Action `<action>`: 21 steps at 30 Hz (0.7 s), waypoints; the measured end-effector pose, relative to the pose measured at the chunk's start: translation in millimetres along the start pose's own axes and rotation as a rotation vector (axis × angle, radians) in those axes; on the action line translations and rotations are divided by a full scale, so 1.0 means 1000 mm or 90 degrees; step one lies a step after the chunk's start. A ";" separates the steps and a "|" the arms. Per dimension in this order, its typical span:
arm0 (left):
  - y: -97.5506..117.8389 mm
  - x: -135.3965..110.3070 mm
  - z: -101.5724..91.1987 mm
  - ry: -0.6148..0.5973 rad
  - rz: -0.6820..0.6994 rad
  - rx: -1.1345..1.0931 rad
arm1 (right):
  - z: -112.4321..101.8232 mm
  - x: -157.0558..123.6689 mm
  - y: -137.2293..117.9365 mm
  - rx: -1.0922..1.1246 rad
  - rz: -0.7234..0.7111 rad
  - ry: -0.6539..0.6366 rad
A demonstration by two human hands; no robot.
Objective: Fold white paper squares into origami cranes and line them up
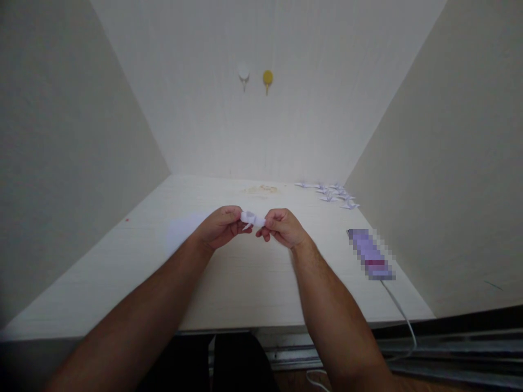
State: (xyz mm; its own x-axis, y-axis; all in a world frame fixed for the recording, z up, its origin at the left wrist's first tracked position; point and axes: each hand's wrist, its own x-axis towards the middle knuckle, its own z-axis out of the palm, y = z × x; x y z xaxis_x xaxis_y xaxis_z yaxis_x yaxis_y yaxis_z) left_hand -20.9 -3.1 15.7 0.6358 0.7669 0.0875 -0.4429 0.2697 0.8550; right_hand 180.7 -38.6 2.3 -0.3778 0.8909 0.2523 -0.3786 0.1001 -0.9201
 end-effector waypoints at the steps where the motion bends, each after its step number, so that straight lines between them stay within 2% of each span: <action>1: -0.001 0.001 -0.001 0.028 0.004 -0.006 | 0.000 0.000 0.000 -0.002 -0.009 0.015; 6: -0.002 0.003 -0.001 0.091 0.024 -0.031 | 0.001 0.002 0.001 -0.004 -0.004 0.052; 8: -0.002 0.004 0.001 0.119 0.031 -0.031 | 0.001 0.005 0.002 -0.017 0.003 0.094; 10: -0.004 0.007 0.002 0.185 0.049 -0.004 | 0.000 0.009 0.004 -0.054 -0.002 0.190; 12: -0.008 0.010 0.004 0.285 0.087 0.045 | 0.000 0.013 0.005 -0.123 -0.049 0.329; 14: -0.014 0.014 0.007 0.376 0.134 0.098 | 0.002 0.016 0.006 -0.196 -0.084 0.397; 17: -0.022 0.018 0.011 0.426 0.178 0.134 | 0.007 0.017 0.008 -0.308 -0.084 0.388; 21: -0.028 0.019 0.013 0.408 0.182 0.131 | 0.014 0.017 0.014 -0.427 -0.062 0.407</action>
State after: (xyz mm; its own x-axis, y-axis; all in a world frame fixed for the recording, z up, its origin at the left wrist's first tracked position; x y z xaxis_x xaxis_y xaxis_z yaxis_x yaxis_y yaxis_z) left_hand 11.9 -3.2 0.1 -0.0096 0.9982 0.0584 -0.3685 -0.0578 0.9278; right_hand 157.0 -28.2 -2.2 0.2425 0.9198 0.3085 0.2588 0.2451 -0.9343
